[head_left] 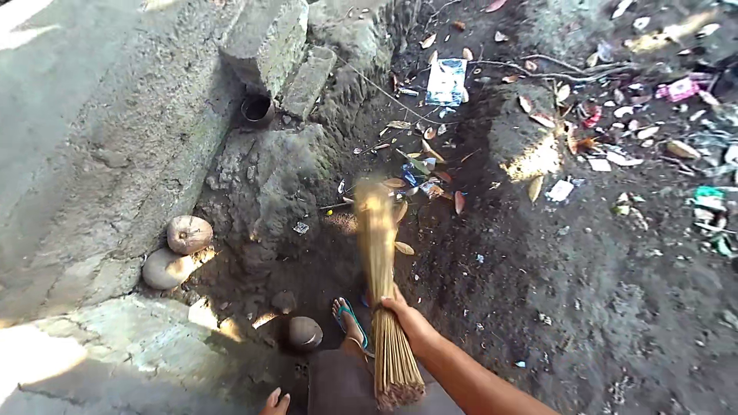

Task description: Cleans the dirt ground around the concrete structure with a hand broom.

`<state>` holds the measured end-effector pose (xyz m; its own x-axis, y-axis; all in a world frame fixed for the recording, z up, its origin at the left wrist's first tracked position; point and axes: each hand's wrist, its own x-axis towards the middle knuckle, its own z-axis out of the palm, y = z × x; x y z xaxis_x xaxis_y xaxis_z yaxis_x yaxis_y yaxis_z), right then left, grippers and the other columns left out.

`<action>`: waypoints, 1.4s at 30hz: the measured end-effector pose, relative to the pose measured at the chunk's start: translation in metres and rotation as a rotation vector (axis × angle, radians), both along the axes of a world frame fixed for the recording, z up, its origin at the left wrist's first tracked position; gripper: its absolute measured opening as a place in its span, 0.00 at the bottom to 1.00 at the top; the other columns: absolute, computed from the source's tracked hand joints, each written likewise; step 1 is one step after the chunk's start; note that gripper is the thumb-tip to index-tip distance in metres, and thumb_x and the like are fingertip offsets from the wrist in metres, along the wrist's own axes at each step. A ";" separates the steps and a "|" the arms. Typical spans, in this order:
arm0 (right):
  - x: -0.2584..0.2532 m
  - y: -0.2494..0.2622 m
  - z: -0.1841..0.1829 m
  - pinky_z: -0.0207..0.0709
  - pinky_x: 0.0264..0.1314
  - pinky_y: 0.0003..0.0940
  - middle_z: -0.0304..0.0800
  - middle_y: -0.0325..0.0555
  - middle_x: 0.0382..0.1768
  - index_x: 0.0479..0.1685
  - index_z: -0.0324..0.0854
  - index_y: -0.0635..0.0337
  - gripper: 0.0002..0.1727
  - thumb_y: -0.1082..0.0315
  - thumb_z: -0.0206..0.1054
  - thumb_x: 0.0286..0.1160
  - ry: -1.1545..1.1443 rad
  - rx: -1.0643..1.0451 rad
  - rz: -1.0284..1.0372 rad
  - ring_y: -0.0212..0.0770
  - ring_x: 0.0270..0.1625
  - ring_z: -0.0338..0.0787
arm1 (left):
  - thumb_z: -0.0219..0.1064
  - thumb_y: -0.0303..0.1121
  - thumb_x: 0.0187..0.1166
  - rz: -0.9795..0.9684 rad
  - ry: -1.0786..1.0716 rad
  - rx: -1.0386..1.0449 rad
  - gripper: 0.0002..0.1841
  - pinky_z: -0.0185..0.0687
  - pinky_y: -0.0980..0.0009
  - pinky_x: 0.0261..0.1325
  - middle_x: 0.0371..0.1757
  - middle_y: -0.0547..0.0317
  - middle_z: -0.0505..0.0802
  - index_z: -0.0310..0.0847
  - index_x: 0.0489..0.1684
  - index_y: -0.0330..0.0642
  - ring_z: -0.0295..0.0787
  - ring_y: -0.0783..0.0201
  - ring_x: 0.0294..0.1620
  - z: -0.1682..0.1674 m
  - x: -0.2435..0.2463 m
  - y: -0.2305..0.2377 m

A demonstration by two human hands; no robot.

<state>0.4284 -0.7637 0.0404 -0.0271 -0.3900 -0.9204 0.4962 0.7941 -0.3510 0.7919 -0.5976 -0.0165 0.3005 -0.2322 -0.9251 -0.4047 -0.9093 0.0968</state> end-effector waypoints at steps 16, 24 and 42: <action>-0.102 -0.078 -0.057 0.84 0.58 0.52 0.80 0.61 0.70 0.95 0.46 0.51 0.43 0.64 0.66 0.81 -0.180 0.155 0.050 0.53 0.60 0.88 | 0.63 0.42 0.89 -0.340 0.059 -0.024 0.30 0.63 0.46 0.88 0.85 0.40 0.76 0.67 0.87 0.39 0.71 0.46 0.87 -0.027 -0.173 -0.218; -0.215 -0.083 -0.018 0.79 0.70 0.54 0.63 0.59 0.87 0.98 0.32 0.42 0.44 0.63 0.57 0.87 0.130 0.123 0.037 0.53 0.74 0.81 | 0.63 0.42 0.88 -0.544 0.141 -0.071 0.29 0.60 0.51 0.91 0.86 0.40 0.74 0.69 0.86 0.39 0.67 0.48 0.89 -0.016 -0.221 -0.277; -0.136 -0.041 0.020 0.86 0.59 0.48 0.68 0.51 0.84 0.98 0.33 0.34 0.44 0.66 0.52 0.83 0.278 0.125 -0.562 0.47 0.64 0.88 | 0.64 0.65 0.77 -1.596 0.206 0.377 0.44 0.48 0.30 0.89 0.97 0.50 0.55 0.60 0.94 0.57 0.47 0.45 0.96 -0.058 -0.194 -0.449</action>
<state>0.2927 -0.8051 0.0603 -0.4407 -0.1364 -0.8872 0.7528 0.4822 -0.4481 0.5977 -1.0465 -0.0744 -0.1327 0.0661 -0.9890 -0.9039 0.4012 0.1481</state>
